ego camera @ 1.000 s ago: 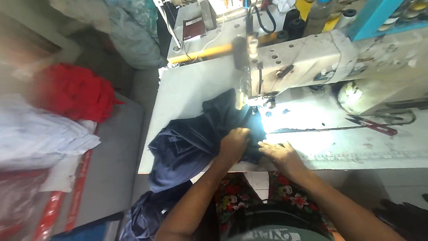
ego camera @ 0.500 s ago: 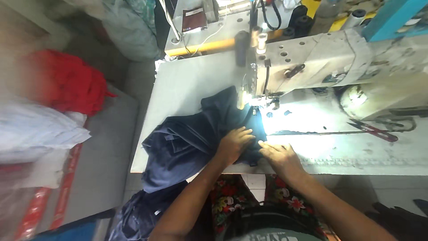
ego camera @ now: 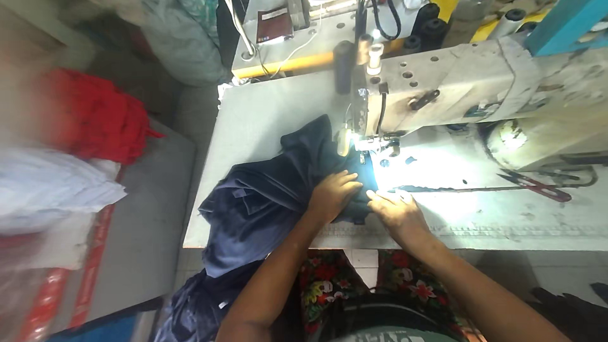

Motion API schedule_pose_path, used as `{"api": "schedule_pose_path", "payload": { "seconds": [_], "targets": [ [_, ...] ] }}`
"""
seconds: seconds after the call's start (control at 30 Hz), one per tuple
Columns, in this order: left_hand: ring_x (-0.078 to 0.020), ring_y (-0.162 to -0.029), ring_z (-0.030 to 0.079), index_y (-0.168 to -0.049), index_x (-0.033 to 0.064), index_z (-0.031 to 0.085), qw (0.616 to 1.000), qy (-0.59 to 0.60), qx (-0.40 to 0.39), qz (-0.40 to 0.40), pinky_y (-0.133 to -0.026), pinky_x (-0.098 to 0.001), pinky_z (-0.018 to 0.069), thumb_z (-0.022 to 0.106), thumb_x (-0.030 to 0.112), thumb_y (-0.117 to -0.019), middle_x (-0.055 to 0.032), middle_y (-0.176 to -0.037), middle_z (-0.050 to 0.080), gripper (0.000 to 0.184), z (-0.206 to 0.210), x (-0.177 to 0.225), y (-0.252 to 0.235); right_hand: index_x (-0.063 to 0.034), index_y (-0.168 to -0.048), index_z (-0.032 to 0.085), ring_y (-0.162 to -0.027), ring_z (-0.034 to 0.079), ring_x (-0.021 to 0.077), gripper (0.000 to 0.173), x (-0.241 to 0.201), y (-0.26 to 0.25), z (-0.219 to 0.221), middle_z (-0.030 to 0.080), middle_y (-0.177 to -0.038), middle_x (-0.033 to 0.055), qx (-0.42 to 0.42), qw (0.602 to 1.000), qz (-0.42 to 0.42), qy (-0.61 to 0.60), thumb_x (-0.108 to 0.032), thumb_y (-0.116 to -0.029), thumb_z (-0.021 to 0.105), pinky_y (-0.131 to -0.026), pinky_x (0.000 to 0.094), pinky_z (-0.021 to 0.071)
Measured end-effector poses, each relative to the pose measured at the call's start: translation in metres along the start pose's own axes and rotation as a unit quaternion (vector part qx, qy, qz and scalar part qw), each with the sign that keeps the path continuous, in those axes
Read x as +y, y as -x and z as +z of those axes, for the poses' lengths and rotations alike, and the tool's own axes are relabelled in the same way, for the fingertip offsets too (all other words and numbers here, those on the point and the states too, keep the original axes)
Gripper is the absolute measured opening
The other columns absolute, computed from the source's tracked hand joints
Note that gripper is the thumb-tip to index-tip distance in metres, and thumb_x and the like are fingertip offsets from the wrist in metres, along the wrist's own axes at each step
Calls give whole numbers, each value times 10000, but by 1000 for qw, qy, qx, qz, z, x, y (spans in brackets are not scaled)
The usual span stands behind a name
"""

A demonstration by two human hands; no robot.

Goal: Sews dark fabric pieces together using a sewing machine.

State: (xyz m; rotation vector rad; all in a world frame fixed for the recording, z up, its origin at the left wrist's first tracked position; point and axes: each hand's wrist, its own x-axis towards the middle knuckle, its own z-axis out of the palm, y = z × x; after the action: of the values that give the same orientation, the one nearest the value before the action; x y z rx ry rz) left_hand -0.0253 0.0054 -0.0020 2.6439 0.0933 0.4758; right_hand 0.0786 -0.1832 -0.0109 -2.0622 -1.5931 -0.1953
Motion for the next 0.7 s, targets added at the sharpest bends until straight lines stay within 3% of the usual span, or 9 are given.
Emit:
{"api": "schedule_pose_path", "payload": {
  "seconds": [0.1, 0.37, 0.53, 0.6, 0.7],
  "targets": [
    [-357, -1220, 668, -1108, 68, 782, 1000, -14, 13, 4, -1046, -515, 512, 617, 109, -989, -134, -1243, 730, 207, 3, -5, -5, -44, -922, 767, -1104, 723, 325, 167, 3, -6, 1, 759, -1186, 107, 3, 1000, -4, -5, 29, -928, 617, -906, 544, 539],
    [-355, -1212, 673, -1100, 70, 785, 999, -29, 32, -6, -1043, -517, 516, 632, 108, -983, -138, -1250, 727, 196, 7, -16, -18, -34, -981, 772, -1059, 724, 372, 179, 13, -21, 4, 748, -1215, 123, 4, 1000, 5, -6, 40, -919, 622, -826, 523, 557],
    [-338, -1207, 670, -1057, 94, 798, 996, -29, 63, 50, -1014, -460, 531, 622, 60, -971, -90, -1201, 752, 199, 10, -26, -23, -40, -934, 764, -942, 719, 353, 164, 19, -29, 9, 752, -1188, 123, 26, 1000, -5, 8, 28, -922, 616, -809, 500, 538],
    [-329, -1156, 692, -1048, 98, 804, 996, -40, 54, 60, -1019, -499, 519, 623, 61, -958, -69, -1136, 772, 205, 9, -24, -20, -44, -942, 765, -988, 714, 358, 169, 20, -29, 9, 747, -1205, 119, 27, 1000, -5, 12, 30, -917, 616, -832, 508, 534],
    [-316, -1149, 696, -1145, 121, 786, 997, -68, 14, 38, -1026, -615, 455, 608, 104, -979, -56, -1207, 753, 244, 3, -13, -15, -53, -991, 779, -1001, 716, 360, 194, 16, -22, 9, 739, -1231, 119, 25, 999, 5, 23, 34, -912, 626, -841, 515, 533]
  ]
}}
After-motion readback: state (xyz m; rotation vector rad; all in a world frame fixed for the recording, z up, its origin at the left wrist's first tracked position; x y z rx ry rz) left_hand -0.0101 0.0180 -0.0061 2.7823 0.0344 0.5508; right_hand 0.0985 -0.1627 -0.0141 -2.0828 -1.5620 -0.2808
